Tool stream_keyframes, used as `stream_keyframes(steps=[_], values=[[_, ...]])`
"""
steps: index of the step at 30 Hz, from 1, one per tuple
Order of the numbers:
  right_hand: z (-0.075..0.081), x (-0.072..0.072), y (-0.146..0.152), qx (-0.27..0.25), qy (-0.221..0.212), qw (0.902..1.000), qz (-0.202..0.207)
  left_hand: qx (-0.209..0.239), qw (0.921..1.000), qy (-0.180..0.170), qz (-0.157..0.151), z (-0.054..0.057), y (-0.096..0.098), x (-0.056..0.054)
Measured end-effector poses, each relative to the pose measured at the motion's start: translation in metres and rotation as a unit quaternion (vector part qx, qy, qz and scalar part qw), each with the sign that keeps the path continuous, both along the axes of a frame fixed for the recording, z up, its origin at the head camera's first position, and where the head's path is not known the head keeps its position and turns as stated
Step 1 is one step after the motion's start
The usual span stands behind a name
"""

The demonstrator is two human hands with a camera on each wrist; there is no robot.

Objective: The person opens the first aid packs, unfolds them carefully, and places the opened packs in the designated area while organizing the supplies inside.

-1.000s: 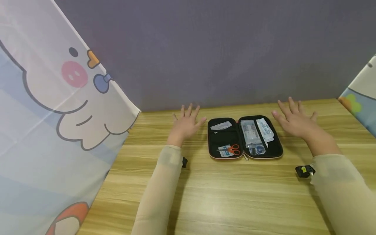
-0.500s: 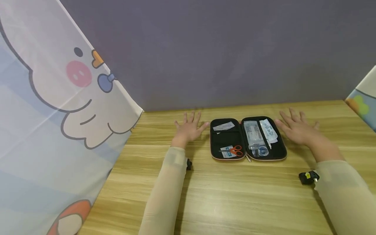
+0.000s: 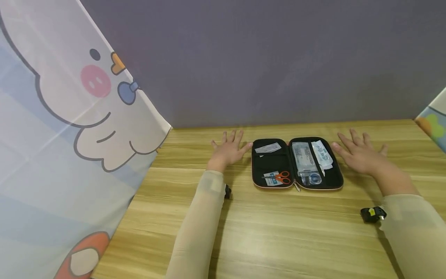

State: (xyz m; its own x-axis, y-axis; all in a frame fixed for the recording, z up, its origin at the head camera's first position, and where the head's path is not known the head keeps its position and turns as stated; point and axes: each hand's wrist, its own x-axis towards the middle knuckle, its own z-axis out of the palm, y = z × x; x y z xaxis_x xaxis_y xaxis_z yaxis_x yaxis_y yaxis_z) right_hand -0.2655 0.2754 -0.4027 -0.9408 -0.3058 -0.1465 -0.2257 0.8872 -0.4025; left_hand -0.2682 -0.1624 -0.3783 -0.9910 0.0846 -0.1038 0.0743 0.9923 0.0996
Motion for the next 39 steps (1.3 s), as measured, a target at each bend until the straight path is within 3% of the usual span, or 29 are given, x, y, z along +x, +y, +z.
stream_keyframes(steps=[10, 25, 31, 39], values=[[0.005, 0.000, 0.003, 0.013, 0.007, 0.9999, 0.003, 0.009, 0.9999, -0.008, -0.008, 0.001, 0.001, 0.003], [0.010, -0.007, 0.003, 0.008, 0.004, 1.0000, 0.001, 0.011, 0.9996, -0.010, -0.024, 0.007, 0.004, -0.003], [0.011, -0.003, 0.007, 0.012, 0.013, 0.9998, 0.002, 0.023, 0.9994, 0.000, -0.026, 0.010, 0.004, -0.003], [0.005, 0.003, 0.011, 0.009, 0.005, 0.9999, 0.006, 0.018, 0.9995, -0.005, -0.024, 0.005, 0.004, -0.001]])
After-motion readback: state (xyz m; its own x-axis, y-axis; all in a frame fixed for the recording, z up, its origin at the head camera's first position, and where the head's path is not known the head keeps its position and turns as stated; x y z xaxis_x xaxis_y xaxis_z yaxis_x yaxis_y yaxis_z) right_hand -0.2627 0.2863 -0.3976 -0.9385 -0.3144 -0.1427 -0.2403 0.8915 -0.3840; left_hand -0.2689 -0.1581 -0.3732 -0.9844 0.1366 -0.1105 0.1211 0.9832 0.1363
